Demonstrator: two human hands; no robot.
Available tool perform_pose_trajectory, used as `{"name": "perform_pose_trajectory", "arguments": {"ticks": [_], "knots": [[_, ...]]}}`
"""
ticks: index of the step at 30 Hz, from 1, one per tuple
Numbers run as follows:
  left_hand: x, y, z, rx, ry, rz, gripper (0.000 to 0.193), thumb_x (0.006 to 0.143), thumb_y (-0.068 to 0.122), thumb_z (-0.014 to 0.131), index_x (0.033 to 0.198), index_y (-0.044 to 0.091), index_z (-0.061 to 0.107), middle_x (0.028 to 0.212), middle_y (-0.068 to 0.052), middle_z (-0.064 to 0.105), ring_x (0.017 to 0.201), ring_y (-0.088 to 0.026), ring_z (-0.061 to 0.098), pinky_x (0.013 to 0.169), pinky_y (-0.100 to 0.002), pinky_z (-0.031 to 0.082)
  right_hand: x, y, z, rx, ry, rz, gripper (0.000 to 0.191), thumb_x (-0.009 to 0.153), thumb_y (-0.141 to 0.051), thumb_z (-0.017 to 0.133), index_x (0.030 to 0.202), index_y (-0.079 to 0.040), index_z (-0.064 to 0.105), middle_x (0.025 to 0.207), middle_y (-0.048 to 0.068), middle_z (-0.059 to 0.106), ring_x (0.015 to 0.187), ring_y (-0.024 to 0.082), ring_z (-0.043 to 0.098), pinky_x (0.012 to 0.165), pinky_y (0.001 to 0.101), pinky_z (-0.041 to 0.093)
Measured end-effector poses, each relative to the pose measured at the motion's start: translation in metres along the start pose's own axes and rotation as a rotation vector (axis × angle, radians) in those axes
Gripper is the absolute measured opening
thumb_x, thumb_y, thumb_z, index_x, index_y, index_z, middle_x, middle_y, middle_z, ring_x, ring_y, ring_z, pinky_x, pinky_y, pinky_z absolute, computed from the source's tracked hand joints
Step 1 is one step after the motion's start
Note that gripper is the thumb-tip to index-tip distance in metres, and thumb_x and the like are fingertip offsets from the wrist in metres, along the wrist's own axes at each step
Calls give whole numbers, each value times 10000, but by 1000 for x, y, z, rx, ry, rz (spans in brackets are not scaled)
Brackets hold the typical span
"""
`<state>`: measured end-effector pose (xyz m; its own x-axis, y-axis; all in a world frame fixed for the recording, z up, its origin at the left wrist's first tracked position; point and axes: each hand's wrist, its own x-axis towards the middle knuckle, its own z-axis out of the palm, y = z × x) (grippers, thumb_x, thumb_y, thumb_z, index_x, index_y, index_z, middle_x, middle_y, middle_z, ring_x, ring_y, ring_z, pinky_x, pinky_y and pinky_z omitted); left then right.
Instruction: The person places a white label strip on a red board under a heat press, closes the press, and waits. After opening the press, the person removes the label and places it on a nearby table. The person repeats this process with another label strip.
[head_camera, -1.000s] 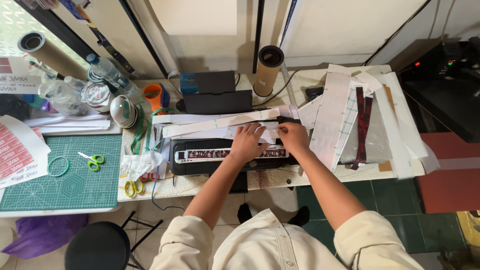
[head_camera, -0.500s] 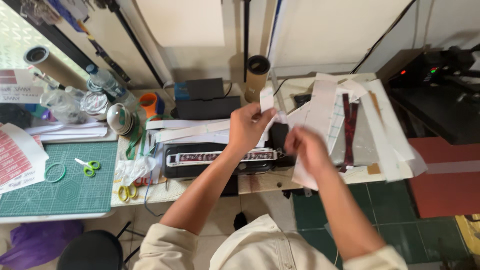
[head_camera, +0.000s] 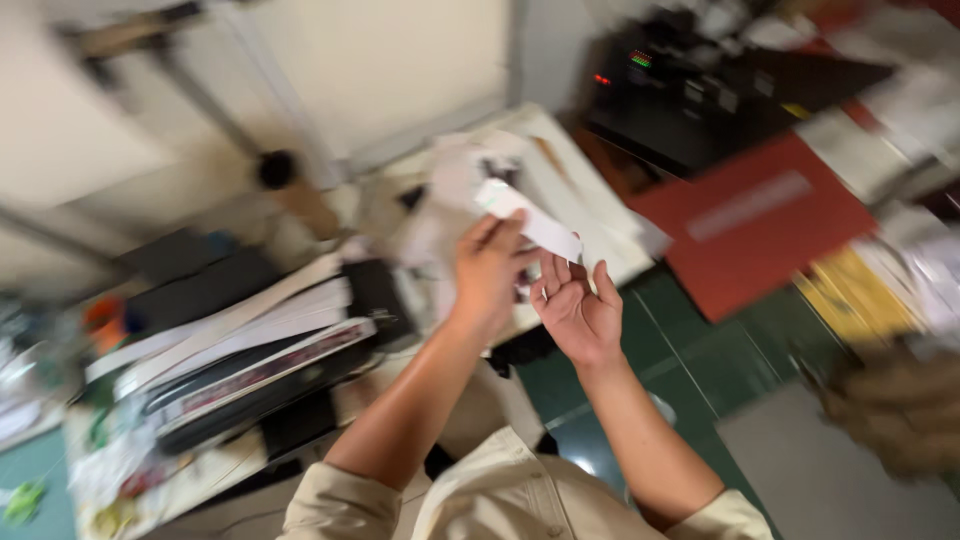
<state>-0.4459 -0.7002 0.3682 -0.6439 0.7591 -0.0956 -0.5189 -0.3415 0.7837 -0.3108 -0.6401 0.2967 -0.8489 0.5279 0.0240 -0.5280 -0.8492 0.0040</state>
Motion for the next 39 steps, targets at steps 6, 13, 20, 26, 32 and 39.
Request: {"name": "perform_pose_trajectory", "arguments": {"ticks": [6,13,20,26,32,39], "knots": [[8,-116,40,-41,14,-109,219,999,149,626,1156,-2,650,1056,-106,703,963,-251,721,889,-453,611,-81,-143,-57,-132,209,-308,415,1030,-353,633,1356,-98,629,1389,56,634,1317,222,554,1039,443,448],[33,-205,91,0,-21,-277,208,1009,165,633,1146,8,633,1060,-111,698,982,-255,712,913,-445,593,-154,-261,-73,-512,636,-645,363,1026,-295,600,1353,-138,578,1301,27,677,1195,186,626,935,373,471],[82,-285,149,-4,-128,-367,207,995,175,705,1125,27,642,1067,-65,660,981,-179,669,820,-390,567,-187,-365,-63,-670,759,-787,390,1030,-245,595,1398,-130,535,1219,10,666,1113,164,636,894,355,490],[159,-377,191,51,-133,-422,218,937,167,731,1129,86,667,1035,-52,684,908,-183,682,795,-359,556,-164,-484,-80,-791,868,-786,300,1049,-213,592,1329,-106,588,1061,4,625,956,139,596,827,337,478],[247,-464,227,74,103,-630,168,925,157,711,1077,104,666,918,-4,688,807,-129,667,695,-305,532,-70,-623,-101,-1136,1114,-652,124,992,-156,700,1024,-40,671,897,19,638,788,122,569,680,293,433],[295,-502,269,428,236,-839,120,955,142,709,967,25,682,745,-74,672,610,-160,573,587,-320,481,6,-733,-109,-1280,1177,-420,191,896,-155,763,1014,-25,686,887,27,683,748,118,628,623,267,458]]}}
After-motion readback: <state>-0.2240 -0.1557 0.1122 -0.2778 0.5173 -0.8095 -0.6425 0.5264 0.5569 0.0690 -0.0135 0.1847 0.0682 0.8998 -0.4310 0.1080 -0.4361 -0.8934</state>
